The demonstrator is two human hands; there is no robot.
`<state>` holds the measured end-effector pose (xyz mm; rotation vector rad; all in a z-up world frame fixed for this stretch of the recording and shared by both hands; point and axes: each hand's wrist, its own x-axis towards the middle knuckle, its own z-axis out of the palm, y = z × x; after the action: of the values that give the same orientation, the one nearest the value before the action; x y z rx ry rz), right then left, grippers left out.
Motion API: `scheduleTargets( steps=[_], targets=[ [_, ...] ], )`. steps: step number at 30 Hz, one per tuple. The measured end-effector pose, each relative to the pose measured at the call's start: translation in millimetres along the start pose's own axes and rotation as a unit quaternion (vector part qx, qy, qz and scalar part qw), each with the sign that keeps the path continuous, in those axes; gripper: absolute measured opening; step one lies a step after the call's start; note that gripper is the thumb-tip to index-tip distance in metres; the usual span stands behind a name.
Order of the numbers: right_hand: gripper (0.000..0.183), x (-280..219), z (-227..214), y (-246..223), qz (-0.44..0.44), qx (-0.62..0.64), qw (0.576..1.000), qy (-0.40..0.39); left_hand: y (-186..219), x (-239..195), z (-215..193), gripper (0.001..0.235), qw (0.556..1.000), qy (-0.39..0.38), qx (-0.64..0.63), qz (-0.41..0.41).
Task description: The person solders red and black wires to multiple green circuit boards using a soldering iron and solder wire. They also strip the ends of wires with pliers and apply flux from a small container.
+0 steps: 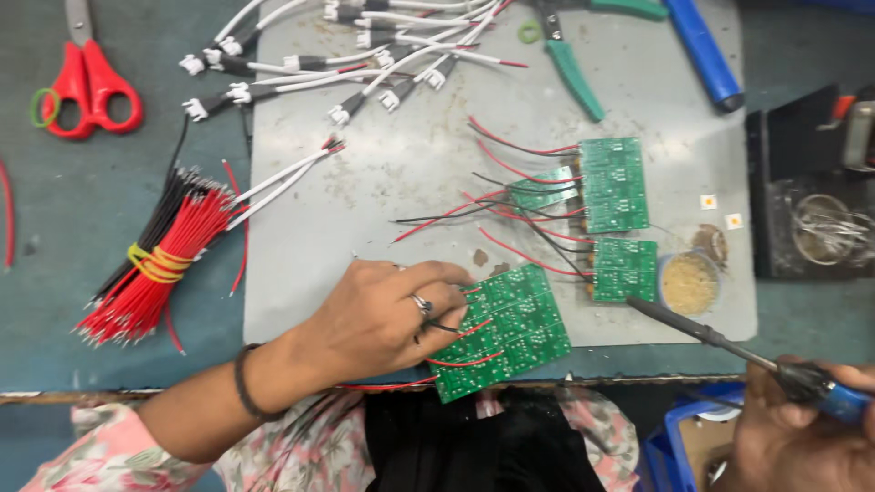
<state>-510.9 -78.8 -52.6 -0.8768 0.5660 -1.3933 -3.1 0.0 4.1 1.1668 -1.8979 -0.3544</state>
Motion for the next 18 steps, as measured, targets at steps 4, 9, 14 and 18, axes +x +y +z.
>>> scheduleTargets(
  steps=[4,9,14,18],
  targets=[
    [0.032,2.1,-15.7,12.7,-0.051,-0.089,0.995,-0.017,0.5,-0.6,5.7,0.015,0.999,-0.012,0.031,0.016],
    [0.024,22.3,27.0,18.9,-0.097,-0.184,0.977,-0.052,-2.0,-1.3,12.4,0.014,1.0,-0.011,0.026,0.003],
    [0.016,35.8,94.3,18.8,-0.109,-0.37,0.916,-0.112,-4.3,-3.3,14.5,0.014,1.0,-0.006,0.016,-0.012],
    [0.014,41.3,148.5,21.5,-0.066,-0.284,0.951,-0.105,-5.1,-4.1,16.1,0.014,1.0,-0.007,0.011,-0.019]
  ],
)
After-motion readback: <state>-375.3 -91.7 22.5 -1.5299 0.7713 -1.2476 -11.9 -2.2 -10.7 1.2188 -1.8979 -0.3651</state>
